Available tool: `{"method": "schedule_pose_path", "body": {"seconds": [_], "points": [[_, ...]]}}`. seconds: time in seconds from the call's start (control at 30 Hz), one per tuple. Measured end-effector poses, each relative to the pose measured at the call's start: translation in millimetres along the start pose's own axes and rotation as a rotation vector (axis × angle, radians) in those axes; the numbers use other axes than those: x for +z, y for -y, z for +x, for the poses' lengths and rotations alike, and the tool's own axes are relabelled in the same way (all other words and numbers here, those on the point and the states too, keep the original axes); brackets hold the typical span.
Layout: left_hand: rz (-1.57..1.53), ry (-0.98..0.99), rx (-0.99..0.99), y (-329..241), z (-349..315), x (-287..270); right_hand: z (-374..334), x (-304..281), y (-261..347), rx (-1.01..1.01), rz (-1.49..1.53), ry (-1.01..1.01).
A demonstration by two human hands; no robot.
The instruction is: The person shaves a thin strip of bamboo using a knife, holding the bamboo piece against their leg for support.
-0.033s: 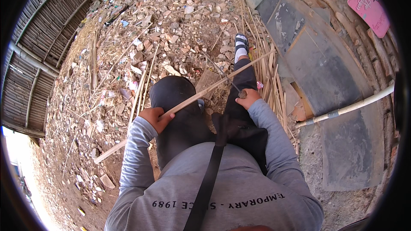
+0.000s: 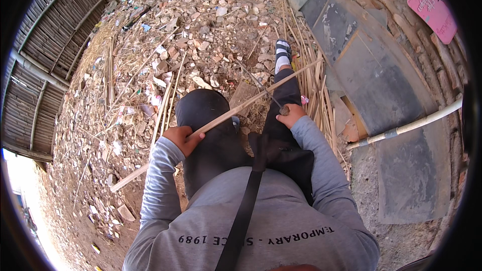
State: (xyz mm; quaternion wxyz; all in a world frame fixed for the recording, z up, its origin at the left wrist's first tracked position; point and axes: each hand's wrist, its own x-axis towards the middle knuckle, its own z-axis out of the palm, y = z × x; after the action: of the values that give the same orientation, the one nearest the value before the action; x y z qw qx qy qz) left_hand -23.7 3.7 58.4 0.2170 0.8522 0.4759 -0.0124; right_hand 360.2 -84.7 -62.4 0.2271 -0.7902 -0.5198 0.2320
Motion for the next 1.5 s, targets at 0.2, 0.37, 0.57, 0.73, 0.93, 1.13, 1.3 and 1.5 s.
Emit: {"method": "schedule_pose_path", "body": {"seconds": [0.2,0.37,0.57,0.73,0.93,1.13,1.3,1.5], "points": [[-0.008,-0.008,0.000,-1,-1,-1,0,0,0,-0.009,0.002,-0.011],[-0.024,-0.020,0.011,4,0,3,-2,-3,4,-0.022,-0.013,-0.037],[-0.025,-0.007,-0.008,-2,-1,-1,3,-28,3,0.007,-0.153,0.018],[-0.027,-0.043,0.013,4,-2,4,-2,-36,22,0.018,-0.156,-0.016],[-0.050,-0.005,0.006,-1,3,1,1,-36,11,0.025,-0.199,0.028],[-0.014,0.000,0.005,5,-2,1,-4,-22,27,-0.011,-0.124,0.043],[-0.051,-0.050,0.015,4,0,5,4,-30,20,-0.020,-0.203,0.000],[-0.036,-0.023,0.005,9,-3,4,-1,-34,40,-0.010,-0.238,0.070]]}}
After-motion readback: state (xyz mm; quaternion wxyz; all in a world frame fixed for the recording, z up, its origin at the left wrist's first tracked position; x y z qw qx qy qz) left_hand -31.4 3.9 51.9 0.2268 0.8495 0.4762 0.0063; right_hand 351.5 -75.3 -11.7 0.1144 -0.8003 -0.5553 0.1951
